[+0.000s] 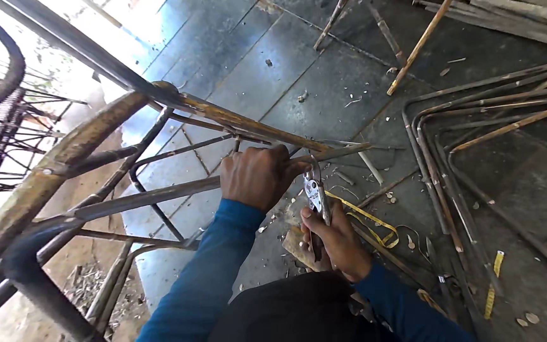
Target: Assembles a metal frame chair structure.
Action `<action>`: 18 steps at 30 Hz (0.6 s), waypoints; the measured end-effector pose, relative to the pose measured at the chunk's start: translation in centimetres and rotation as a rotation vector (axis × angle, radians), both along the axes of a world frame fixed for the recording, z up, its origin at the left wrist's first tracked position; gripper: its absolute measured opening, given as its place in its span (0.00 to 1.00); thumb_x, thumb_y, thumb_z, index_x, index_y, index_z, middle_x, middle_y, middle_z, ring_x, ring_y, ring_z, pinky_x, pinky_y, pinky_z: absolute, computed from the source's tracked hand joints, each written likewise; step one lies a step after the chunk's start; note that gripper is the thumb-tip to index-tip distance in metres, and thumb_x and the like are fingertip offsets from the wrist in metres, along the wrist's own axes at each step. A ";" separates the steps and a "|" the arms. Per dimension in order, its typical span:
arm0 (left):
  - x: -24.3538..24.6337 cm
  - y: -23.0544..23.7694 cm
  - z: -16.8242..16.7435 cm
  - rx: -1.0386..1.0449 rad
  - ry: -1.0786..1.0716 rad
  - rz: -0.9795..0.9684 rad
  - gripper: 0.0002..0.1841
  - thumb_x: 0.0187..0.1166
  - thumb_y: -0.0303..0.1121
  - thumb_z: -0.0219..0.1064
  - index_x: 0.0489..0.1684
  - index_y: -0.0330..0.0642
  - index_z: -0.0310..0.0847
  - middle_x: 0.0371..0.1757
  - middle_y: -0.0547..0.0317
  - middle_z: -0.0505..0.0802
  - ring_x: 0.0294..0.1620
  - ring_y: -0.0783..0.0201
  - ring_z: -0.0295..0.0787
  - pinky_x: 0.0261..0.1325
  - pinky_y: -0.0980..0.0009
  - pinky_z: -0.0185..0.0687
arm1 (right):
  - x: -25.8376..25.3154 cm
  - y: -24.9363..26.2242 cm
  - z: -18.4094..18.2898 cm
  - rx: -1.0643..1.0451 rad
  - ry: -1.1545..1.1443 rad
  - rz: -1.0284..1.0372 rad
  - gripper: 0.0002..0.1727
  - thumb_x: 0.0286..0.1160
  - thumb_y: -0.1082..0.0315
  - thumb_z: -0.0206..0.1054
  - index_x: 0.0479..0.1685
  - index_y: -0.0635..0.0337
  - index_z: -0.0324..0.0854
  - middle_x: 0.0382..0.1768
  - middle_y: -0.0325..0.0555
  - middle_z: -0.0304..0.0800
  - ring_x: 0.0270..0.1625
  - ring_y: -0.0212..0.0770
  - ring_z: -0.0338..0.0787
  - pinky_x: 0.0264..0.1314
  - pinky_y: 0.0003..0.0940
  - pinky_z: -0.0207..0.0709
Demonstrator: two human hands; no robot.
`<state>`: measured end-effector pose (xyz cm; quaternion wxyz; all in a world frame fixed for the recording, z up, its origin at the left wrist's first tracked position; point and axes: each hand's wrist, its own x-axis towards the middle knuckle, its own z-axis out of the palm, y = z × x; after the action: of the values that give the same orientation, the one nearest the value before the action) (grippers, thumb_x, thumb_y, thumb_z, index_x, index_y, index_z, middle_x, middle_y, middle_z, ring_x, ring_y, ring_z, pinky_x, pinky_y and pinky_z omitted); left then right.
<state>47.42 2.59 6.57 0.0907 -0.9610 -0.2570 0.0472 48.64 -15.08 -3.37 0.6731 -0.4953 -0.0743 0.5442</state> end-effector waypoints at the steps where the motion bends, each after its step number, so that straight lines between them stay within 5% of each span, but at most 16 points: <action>1: -0.1 0.1 0.0 0.003 -0.004 -0.006 0.34 0.73 0.76 0.59 0.31 0.50 0.86 0.20 0.51 0.87 0.24 0.43 0.88 0.24 0.42 0.73 | 0.6 -0.5 1.0 0.022 0.046 0.033 0.27 0.85 0.46 0.64 0.71 0.55 0.68 0.34 0.49 0.88 0.29 0.42 0.89 0.32 0.36 0.86; 4: -0.3 0.3 0.5 -0.002 -0.067 -0.069 0.35 0.75 0.75 0.57 0.33 0.50 0.87 0.20 0.51 0.87 0.24 0.43 0.87 0.23 0.40 0.73 | 1.4 -1.4 2.9 0.078 0.091 0.073 0.26 0.85 0.43 0.61 0.53 0.61 0.80 0.29 0.51 0.85 0.26 0.43 0.87 0.31 0.36 0.86; 6: -0.1 0.5 0.9 -0.009 -0.104 -0.104 0.36 0.75 0.76 0.54 0.33 0.50 0.86 0.21 0.52 0.86 0.23 0.44 0.86 0.23 0.41 0.72 | 0.4 -0.5 2.0 0.104 0.026 0.015 0.23 0.83 0.45 0.64 0.53 0.58 0.79 0.25 0.49 0.84 0.22 0.42 0.85 0.26 0.37 0.84; 9: -0.5 0.9 0.5 -0.024 -0.074 -0.076 0.37 0.75 0.77 0.54 0.34 0.49 0.85 0.22 0.49 0.86 0.25 0.41 0.87 0.24 0.38 0.73 | -2.5 3.1 -3.4 -0.003 -0.308 -0.110 0.18 0.83 0.50 0.66 0.58 0.55 0.79 0.20 0.44 0.81 0.16 0.41 0.81 0.19 0.41 0.80; 14: -0.3 1.0 0.4 -0.021 -0.070 -0.024 0.32 0.76 0.73 0.59 0.32 0.50 0.87 0.19 0.51 0.85 0.24 0.43 0.86 0.25 0.40 0.74 | -0.9 9.1 -11.5 -0.245 -0.991 -0.356 0.21 0.80 0.49 0.67 0.51 0.60 0.85 0.22 0.45 0.89 0.24 0.47 0.90 0.27 0.53 0.83; 18: -0.1 1.0 0.6 0.009 -0.111 -0.041 0.32 0.74 0.73 0.60 0.32 0.52 0.87 0.18 0.54 0.86 0.22 0.46 0.86 0.23 0.42 0.73 | 1.1 8.7 -12.0 -0.259 -1.158 -0.431 0.23 0.79 0.46 0.66 0.46 0.59 0.86 0.19 0.44 0.87 0.20 0.46 0.88 0.22 0.50 0.80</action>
<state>47.32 3.61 7.18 0.0817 -0.9667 -0.2423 -0.0092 49.74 -6.39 -15.41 0.5527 -0.7909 -0.2588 0.0446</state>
